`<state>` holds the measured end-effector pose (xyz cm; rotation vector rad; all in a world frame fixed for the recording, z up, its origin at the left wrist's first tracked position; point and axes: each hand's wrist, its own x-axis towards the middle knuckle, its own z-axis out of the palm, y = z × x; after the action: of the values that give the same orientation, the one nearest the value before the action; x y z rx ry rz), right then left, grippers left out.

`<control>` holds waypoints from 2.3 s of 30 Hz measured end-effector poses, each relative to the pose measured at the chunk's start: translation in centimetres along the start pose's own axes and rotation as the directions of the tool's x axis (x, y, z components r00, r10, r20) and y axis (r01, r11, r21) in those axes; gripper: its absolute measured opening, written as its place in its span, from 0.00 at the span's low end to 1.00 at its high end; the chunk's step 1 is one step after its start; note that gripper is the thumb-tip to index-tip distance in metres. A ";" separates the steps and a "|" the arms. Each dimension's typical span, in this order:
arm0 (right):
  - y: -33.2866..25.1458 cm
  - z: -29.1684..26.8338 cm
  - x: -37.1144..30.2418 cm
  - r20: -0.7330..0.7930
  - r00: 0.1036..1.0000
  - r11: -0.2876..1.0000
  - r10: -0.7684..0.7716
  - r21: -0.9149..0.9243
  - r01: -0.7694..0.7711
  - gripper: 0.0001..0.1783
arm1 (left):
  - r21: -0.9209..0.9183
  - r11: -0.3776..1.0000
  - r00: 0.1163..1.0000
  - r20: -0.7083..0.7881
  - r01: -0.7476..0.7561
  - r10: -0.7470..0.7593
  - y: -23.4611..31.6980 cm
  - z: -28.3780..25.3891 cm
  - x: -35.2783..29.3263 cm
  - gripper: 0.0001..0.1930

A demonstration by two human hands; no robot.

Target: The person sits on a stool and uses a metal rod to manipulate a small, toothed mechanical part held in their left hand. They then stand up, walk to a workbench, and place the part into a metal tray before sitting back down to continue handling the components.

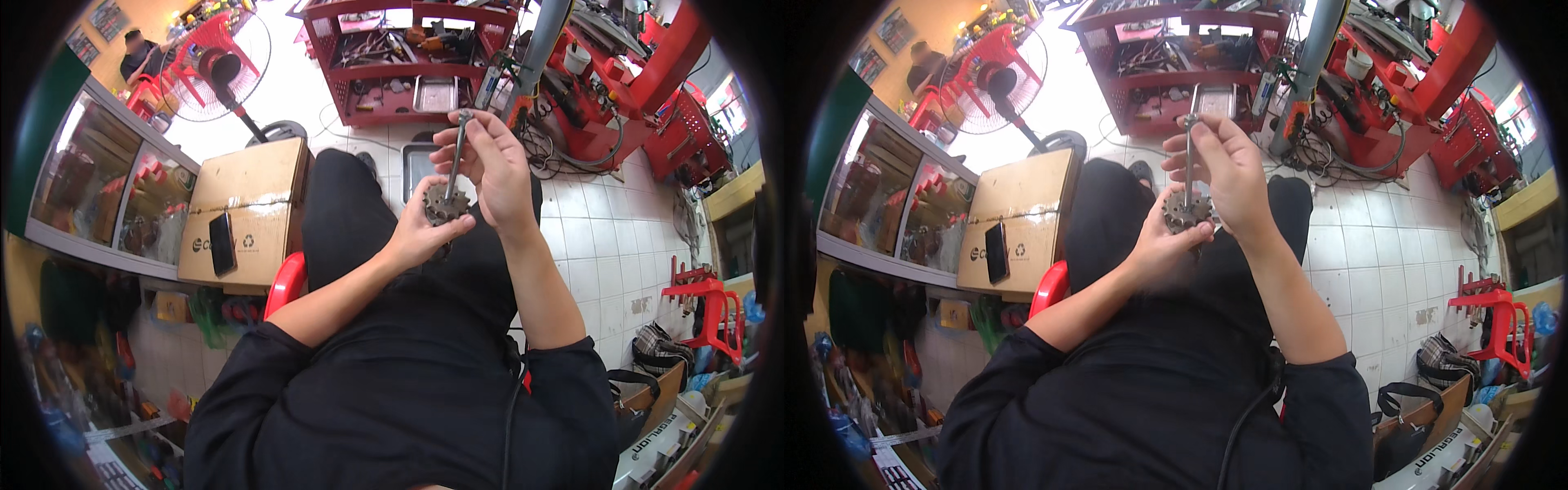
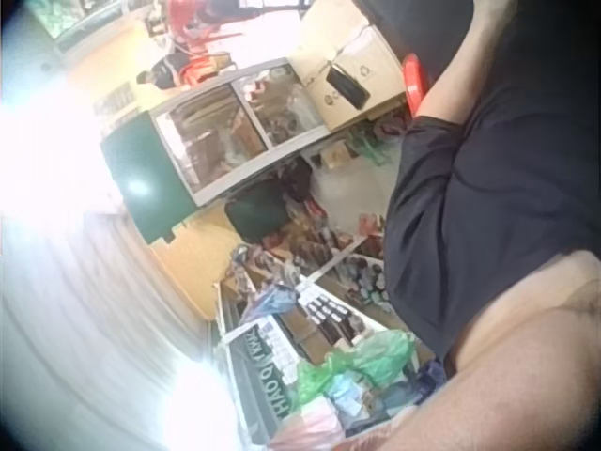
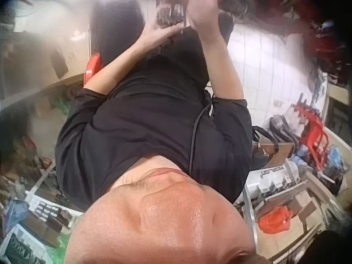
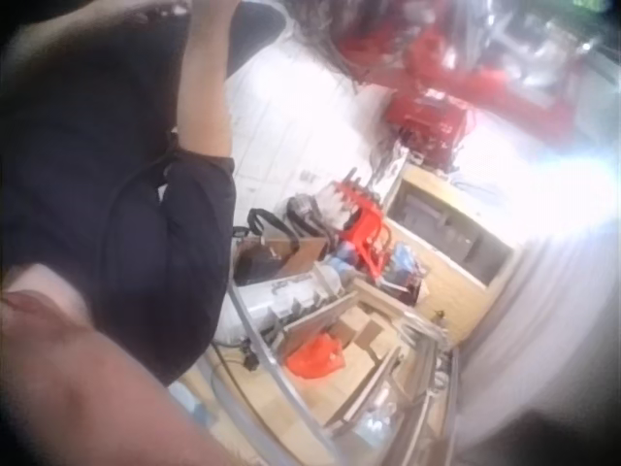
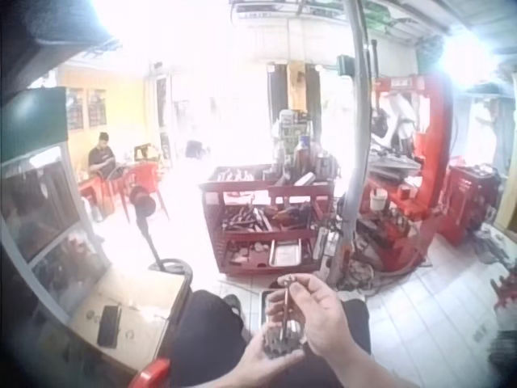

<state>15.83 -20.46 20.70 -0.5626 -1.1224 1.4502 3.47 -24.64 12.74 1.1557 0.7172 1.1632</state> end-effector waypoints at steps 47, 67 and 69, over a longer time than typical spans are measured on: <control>1.8 -2.6 1.5 -0.138 0.969 0.978 0.203 -0.010 -0.207 0.13 | -0.278 0.866 0.907 0.191 0.417 -0.375 0.5 -0.3 -0.5 0.25; 1.8 -1.6 1.2 -0.157 0.986 0.993 0.052 -0.092 -0.067 0.12 | -0.193 0.940 0.958 0.116 0.281 -0.262 -0.1 0.1 -0.4 0.18; 1.4 -1.4 0.9 -0.137 0.986 0.995 0.097 -0.017 -0.100 0.11 | -0.185 0.942 0.957 0.119 0.282 -0.263 -0.3 -0.1 -0.4 0.19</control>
<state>16.16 -19.04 19.11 -0.7318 -1.0176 1.4620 3.39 -24.99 12.36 0.9027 0.6499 0.9187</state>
